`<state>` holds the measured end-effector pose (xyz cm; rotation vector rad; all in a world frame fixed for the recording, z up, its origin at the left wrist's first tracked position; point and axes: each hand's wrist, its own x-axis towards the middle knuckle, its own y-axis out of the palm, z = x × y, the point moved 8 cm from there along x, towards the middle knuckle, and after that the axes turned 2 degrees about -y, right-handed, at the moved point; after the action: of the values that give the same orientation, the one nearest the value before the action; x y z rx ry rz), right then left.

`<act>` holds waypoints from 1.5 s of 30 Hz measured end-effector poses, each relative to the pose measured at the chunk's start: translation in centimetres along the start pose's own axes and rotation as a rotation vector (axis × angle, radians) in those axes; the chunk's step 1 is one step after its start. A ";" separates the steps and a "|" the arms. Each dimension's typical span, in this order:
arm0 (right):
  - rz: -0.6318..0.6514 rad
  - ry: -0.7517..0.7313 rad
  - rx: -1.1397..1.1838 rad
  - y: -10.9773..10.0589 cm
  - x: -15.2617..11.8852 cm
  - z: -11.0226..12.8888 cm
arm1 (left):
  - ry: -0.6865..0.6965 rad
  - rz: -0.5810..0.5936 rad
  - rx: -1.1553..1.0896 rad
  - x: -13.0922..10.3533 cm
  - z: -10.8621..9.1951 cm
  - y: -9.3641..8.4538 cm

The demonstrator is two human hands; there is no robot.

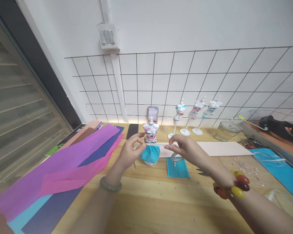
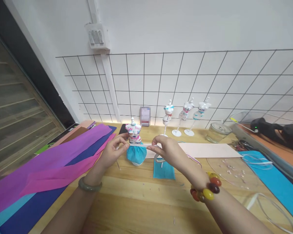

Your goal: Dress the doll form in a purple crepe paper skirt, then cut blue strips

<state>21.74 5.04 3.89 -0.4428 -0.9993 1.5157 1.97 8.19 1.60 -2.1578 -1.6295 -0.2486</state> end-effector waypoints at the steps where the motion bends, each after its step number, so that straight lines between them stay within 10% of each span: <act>1: -0.004 -0.011 -0.014 0.0 0.1 0.1 | 0.000 0.003 -0.006 0.1 0.2 0.0; 45: -0.116 0.032 0.041 -0.6 0.3 -0.7 | 0.021 -0.071 -0.122 -0.1 -0.3 0.9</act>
<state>22.59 5.46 4.10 -0.3729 -0.9510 1.4185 2.82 7.76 1.68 -2.1799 -1.7224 -0.3997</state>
